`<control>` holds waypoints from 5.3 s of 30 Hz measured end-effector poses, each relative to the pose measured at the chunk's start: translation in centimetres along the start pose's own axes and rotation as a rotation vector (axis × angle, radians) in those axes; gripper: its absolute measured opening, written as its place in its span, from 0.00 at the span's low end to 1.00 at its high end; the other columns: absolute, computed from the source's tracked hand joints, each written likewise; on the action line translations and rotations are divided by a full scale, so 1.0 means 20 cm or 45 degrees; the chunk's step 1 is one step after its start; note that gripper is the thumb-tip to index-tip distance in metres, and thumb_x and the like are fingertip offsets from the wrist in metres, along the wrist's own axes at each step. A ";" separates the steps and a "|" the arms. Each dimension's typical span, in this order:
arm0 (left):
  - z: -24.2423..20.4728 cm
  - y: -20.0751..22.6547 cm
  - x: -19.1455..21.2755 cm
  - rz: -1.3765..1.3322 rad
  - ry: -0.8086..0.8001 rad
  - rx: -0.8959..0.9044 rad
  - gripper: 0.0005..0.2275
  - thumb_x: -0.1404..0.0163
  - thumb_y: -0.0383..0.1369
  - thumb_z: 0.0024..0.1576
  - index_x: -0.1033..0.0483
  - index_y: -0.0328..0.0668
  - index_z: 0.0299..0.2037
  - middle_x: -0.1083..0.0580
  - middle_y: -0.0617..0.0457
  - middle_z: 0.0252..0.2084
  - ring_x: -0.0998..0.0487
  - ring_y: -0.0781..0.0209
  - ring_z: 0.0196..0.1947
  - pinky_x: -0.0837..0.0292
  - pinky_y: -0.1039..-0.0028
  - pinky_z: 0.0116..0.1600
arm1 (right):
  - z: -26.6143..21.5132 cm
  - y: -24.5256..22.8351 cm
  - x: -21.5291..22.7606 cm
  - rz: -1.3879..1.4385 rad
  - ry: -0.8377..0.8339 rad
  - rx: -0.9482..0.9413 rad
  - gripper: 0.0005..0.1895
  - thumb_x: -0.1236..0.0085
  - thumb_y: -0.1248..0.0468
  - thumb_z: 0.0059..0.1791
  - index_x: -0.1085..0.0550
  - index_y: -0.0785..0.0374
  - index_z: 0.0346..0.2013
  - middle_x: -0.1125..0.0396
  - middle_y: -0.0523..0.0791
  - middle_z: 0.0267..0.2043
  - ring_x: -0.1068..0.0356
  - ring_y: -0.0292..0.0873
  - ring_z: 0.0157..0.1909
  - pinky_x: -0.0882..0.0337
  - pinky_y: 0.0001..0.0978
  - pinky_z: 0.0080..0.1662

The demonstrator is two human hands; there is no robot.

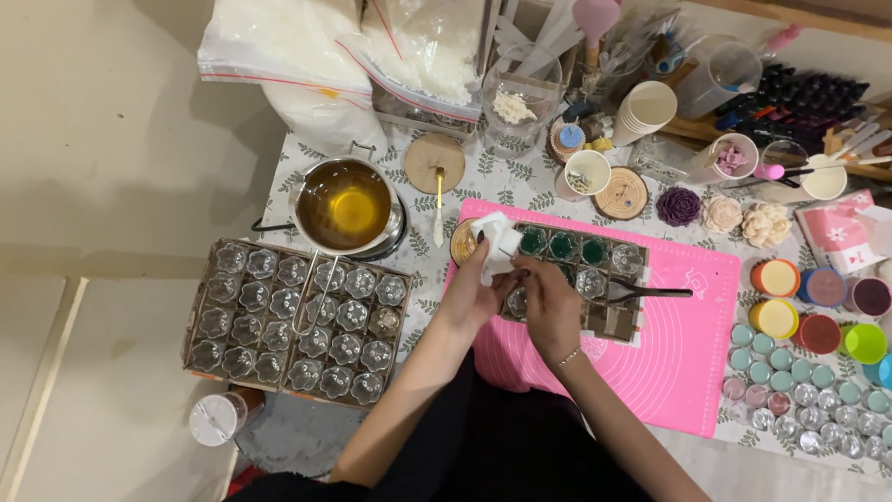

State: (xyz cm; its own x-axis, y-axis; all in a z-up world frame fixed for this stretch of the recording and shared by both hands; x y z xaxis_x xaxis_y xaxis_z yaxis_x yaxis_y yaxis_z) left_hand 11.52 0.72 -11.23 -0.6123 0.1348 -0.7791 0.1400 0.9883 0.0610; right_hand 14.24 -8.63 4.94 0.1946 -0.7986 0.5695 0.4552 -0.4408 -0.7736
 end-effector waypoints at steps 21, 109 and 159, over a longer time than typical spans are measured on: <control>-0.50 0.50 -0.32 1.864 0.422 -0.891 0.13 0.48 0.31 0.59 0.27 0.39 0.54 0.18 0.48 0.44 0.18 0.60 0.35 0.27 0.72 0.40 | -0.03 0.32 0.47 0.875 0.484 -0.555 0.12 0.57 0.62 0.64 0.29 0.68 0.47 0.29 0.45 0.39 0.32 0.34 0.41 0.34 0.25 0.47; -0.21 0.48 -0.37 2.678 0.309 -1.312 0.27 0.31 0.37 0.40 0.20 0.45 0.53 0.25 0.55 0.52 0.31 0.50 0.53 0.36 0.61 0.58 | 0.39 0.31 -0.42 -0.146 -0.706 0.260 0.11 0.48 0.64 0.52 0.22 0.68 0.42 0.26 0.54 0.38 0.26 0.56 0.40 0.26 0.44 0.44; -0.24 0.51 -0.40 2.713 0.183 -1.259 0.26 0.33 0.34 0.43 0.21 0.40 0.53 0.26 0.51 0.52 0.31 0.46 0.52 0.34 0.62 0.61 | 0.23 0.42 -0.28 -0.029 -0.327 -0.405 0.14 0.50 0.67 0.50 0.23 0.67 0.48 0.26 0.53 0.34 0.25 0.47 0.35 0.27 0.37 0.41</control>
State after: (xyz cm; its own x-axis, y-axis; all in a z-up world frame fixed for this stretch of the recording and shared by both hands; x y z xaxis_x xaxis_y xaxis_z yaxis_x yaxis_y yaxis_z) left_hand 14.13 9.99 -1.50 -0.2075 0.5861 0.7832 0.1637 -0.7685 0.6185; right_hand 20.97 -6.04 -3.51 0.4168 -0.6767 0.6070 0.1785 -0.5938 -0.7845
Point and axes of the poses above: each hand's wrist, its own z-axis towards the middle knuckle, its own x-axis out of the back of the hand, y = z × x, the point moved 8 cm from there along z, towards the middle knuckle
